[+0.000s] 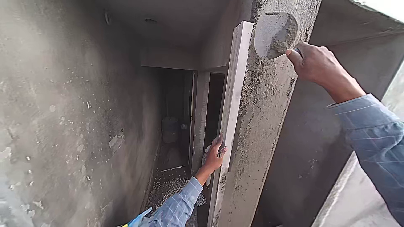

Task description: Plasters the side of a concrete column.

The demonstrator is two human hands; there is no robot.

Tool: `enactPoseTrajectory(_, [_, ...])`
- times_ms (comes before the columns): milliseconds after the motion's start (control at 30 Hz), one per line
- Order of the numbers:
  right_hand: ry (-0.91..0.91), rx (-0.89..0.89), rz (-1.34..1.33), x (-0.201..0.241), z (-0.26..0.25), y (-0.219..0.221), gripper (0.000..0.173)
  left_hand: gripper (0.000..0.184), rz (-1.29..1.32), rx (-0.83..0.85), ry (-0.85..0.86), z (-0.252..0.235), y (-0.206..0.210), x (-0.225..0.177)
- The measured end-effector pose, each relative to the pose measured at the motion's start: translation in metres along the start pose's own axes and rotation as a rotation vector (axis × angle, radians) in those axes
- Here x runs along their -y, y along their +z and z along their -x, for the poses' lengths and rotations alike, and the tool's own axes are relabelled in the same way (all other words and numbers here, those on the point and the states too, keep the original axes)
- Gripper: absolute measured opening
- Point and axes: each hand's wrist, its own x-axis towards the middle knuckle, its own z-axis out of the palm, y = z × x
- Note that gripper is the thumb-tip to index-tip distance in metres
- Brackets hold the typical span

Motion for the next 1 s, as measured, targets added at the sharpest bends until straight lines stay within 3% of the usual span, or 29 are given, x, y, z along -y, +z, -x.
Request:
enactPoseTrajectory(267, [0.024,0.030,0.125,0.009,-0.005,0.001,0.053,0.061,-0.033,-0.021,0.005,-0.001,0.000,0.000])
enactPoseTrajectory(433, [0.021,0.145,0.200,0.019,0.005,0.000,0.053,0.062,-0.054,-0.042,0.032,-0.001,0.002,0.003])
enactPoseTrajectory(1000, [0.030,0.280,0.116,0.025,0.143,0.100,0.041,0.056,-0.101,-0.074,0.094,-0.001,0.004,0.003])
